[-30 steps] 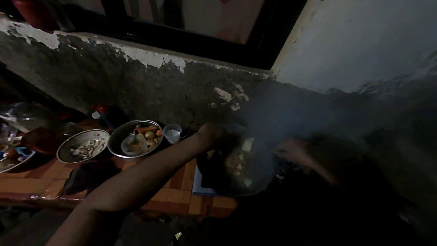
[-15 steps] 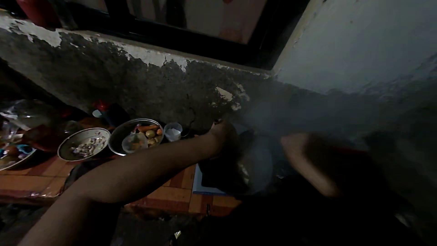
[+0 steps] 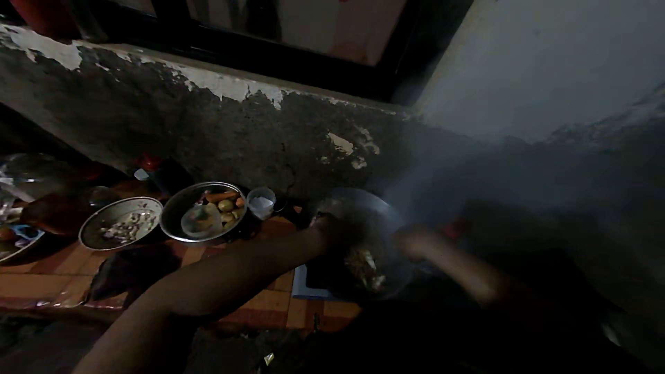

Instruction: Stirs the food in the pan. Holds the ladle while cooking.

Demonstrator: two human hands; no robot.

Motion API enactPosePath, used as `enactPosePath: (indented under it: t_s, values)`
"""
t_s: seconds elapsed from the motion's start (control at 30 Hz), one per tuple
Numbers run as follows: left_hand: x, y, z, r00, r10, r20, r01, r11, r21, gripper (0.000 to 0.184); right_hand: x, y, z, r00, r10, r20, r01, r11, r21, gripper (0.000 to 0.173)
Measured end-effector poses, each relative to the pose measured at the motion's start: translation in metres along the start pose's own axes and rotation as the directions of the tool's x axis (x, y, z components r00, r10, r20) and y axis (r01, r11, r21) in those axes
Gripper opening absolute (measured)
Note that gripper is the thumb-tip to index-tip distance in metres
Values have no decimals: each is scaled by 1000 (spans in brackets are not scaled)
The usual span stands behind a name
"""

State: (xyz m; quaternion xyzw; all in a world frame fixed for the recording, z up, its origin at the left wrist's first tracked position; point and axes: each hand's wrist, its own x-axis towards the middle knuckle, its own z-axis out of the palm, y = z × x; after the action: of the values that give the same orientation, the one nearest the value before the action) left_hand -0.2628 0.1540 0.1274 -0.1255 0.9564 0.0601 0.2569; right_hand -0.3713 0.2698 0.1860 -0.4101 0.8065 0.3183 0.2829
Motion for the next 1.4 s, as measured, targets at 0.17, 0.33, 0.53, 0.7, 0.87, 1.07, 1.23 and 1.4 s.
enactPosePath:
  t_s: [0.17,0.33,0.53,0.7,0.87,1.07,1.23,1.4]
  values:
    - [-5,-10,1,1000,9,8,-9,999,38,29,26,18,21,990,-142,-22,144,985,100,31]
    - [-1,-22,5,999,-52,-6,52,998,-31,31,48,29,57,972,-165,-167,203,948,244,30]
    - [-9,-33,1,997,-35,-66,33,999,-30,30,19,47,52,966,-157,-205,214,933,291,27]
    - [-22,-33,-22,984,-66,-164,57,997,-56,25,-2,63,32,965,-87,-248,153,953,261,27]
    - [-32,-24,-49,971,-44,-233,50,999,21,22,5,94,28,875,-94,-474,166,980,111,19]
    - [-44,-7,-72,949,-100,-299,125,990,65,19,-53,75,12,803,58,-593,31,990,139,24]
    - [-48,1,-77,961,-119,-249,152,982,117,24,-58,58,31,591,118,-798,6,989,151,16]
    - [-32,5,-61,973,-206,-104,213,975,59,28,-22,33,34,684,229,-692,-225,969,98,10]
